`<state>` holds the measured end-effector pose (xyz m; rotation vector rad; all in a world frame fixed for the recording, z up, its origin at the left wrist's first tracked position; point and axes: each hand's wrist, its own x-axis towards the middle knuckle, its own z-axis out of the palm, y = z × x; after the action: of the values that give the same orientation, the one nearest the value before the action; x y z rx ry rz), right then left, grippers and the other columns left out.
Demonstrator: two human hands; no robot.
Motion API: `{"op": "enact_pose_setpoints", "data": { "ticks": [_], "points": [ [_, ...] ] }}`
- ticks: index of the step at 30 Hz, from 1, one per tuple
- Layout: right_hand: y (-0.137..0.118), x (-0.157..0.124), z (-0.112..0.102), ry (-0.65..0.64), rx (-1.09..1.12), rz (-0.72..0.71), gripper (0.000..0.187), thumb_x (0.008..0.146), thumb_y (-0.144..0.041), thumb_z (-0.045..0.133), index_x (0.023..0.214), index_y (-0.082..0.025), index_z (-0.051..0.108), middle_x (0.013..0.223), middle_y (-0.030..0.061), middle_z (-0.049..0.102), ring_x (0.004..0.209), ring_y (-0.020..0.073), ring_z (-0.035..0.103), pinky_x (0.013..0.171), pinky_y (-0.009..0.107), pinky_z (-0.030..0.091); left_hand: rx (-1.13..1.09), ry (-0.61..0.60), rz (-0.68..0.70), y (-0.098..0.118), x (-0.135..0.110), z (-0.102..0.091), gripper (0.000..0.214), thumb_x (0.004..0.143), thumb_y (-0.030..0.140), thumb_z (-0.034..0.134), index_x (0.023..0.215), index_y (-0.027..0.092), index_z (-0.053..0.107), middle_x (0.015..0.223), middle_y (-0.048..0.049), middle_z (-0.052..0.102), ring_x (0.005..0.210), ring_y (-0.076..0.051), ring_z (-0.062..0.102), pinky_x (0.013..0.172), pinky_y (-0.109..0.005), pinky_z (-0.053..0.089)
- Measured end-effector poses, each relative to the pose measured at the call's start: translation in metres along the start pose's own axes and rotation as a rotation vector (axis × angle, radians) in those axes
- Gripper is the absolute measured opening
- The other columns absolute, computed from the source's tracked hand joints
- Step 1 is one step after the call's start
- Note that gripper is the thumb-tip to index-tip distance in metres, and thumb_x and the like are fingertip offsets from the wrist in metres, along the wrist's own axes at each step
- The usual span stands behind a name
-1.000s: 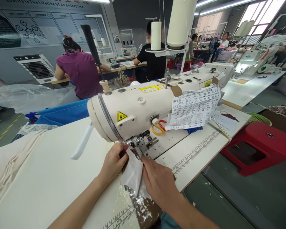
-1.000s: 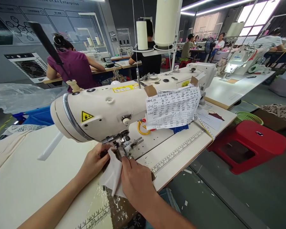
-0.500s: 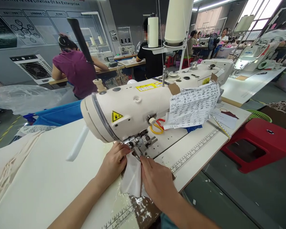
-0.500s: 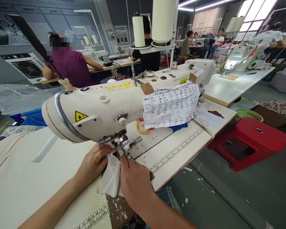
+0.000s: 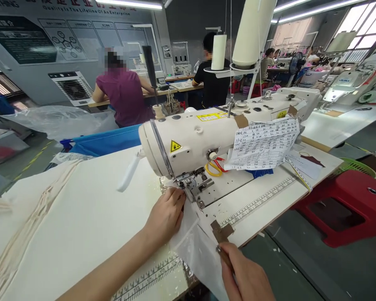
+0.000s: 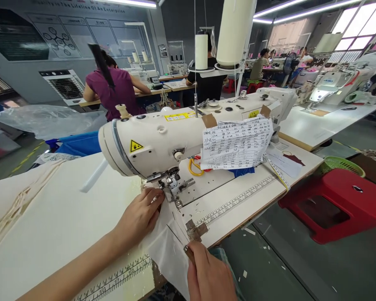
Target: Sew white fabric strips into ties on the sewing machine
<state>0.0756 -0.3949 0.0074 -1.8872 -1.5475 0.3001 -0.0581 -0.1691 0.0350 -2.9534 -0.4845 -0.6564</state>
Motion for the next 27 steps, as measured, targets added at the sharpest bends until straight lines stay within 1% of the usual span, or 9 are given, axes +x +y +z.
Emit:
{"op": "enact_pose_setpoints", "data": {
  "ticks": [3, 6, 9, 12, 15, 18, 20, 22, 27],
  "points": [
    [0.002, 0.004, -0.005, 0.005, -0.025, -0.055, 0.032, 0.099, -0.012, 0.037, 0.125, -0.029, 0.045, 0.100, 0.0031, 0.073, 0.074, 0.0199, 0.074, 0.047, 0.025, 0.051, 0.019, 0.037, -0.019, 0.004, -0.005, 0.005, 0.039, 0.085, 0.006, 0.041, 0.117, 0.008, 0.063, 0.115, -0.0158, 0.066, 0.107, -0.029, 0.059, 0.090, -0.044, 0.058],
    [0.003, 0.005, -0.008, 0.006, -0.066, -0.087, 0.034, 0.098, -0.011, 0.037, 0.127, -0.027, 0.045, 0.102, 0.0035, 0.073, 0.074, 0.0204, 0.074, 0.052, 0.028, 0.054, 0.013, 0.050, 0.002, 0.003, -0.011, 0.006, 0.042, 0.087, 0.006, 0.038, 0.120, 0.007, 0.064, 0.118, -0.0145, 0.068, 0.111, -0.028, 0.061, 0.094, -0.043, 0.057],
    [0.001, 0.005, -0.009, 0.016, -0.093, -0.091, 0.034, 0.098, -0.011, 0.036, 0.127, -0.026, 0.045, 0.103, 0.0040, 0.073, 0.076, 0.0207, 0.074, 0.053, 0.028, 0.054, 0.026, 0.049, 0.043, -0.001, -0.014, 0.005, 0.043, 0.089, 0.007, 0.037, 0.121, 0.007, 0.064, 0.122, -0.0137, 0.069, 0.114, -0.028, 0.061, 0.095, -0.043, 0.056],
    [0.000, 0.010, -0.008, 0.032, -0.113, -0.102, 0.032, 0.099, -0.012, 0.034, 0.126, -0.025, 0.046, 0.099, 0.0036, 0.073, 0.073, 0.0201, 0.074, 0.050, 0.028, 0.051, 0.062, 0.048, 0.057, -0.002, -0.014, 0.005, 0.043, 0.090, 0.009, 0.037, 0.123, 0.004, 0.064, 0.124, -0.0159, 0.068, 0.116, -0.029, 0.061, 0.094, -0.045, 0.056],
    [0.000, 0.015, -0.008, 0.027, -0.136, -0.115, 0.030, 0.100, -0.013, 0.034, 0.125, -0.023, 0.047, 0.099, 0.0040, 0.072, 0.072, 0.0198, 0.073, 0.051, 0.028, 0.052, 0.076, 0.033, 0.042, 0.000, -0.015, 0.005, 0.044, 0.092, 0.013, 0.036, 0.126, 0.002, 0.061, 0.128, -0.0180, 0.065, 0.120, -0.030, 0.058, 0.096, -0.046, 0.055],
    [0.001, 0.018, -0.007, 0.014, -0.158, -0.116, 0.031, 0.101, -0.013, 0.033, 0.127, -0.023, 0.047, 0.103, 0.0052, 0.072, 0.075, 0.0202, 0.073, 0.054, 0.027, 0.054, 0.059, 0.005, 0.018, 0.004, -0.016, 0.005, 0.044, 0.095, 0.019, 0.037, 0.131, 0.006, 0.059, 0.133, -0.0177, 0.062, 0.125, -0.030, 0.055, 0.099, -0.047, 0.053],
    [0.002, 0.020, -0.008, -0.009, -0.164, -0.107, 0.034, 0.100, -0.012, 0.034, 0.130, -0.023, 0.047, 0.105, 0.0055, 0.072, 0.076, 0.0199, 0.073, 0.054, 0.027, 0.054, 0.065, -0.003, -0.016, 0.008, -0.016, 0.004, 0.043, 0.097, 0.022, 0.036, 0.131, 0.007, 0.059, 0.132, -0.0172, 0.061, 0.125, -0.030, 0.054, 0.099, -0.047, 0.052],
    [0.001, 0.021, -0.008, -0.036, -0.166, -0.097, 0.035, 0.100, -0.011, 0.034, 0.131, -0.022, 0.047, 0.105, 0.0057, 0.072, 0.075, 0.0195, 0.073, 0.054, 0.026, 0.054, 0.083, -0.002, -0.042, 0.011, -0.015, 0.003, 0.043, 0.099, 0.022, 0.035, 0.130, 0.006, 0.059, 0.130, -0.0177, 0.061, 0.124, -0.030, 0.053, 0.098, -0.046, 0.052],
    [-0.004, 0.027, -0.009, -0.037, -0.208, -0.125, 0.035, 0.099, -0.009, 0.032, 0.128, -0.020, 0.048, 0.103, 0.0072, 0.070, 0.078, 0.0215, 0.072, 0.057, 0.029, 0.053, 0.124, 0.016, -0.002, 0.017, -0.017, 0.001, 0.043, 0.098, 0.020, 0.035, 0.131, 0.003, 0.057, 0.134, -0.0190, 0.059, 0.128, -0.031, 0.049, 0.101, -0.045, 0.048]
  ]
}}
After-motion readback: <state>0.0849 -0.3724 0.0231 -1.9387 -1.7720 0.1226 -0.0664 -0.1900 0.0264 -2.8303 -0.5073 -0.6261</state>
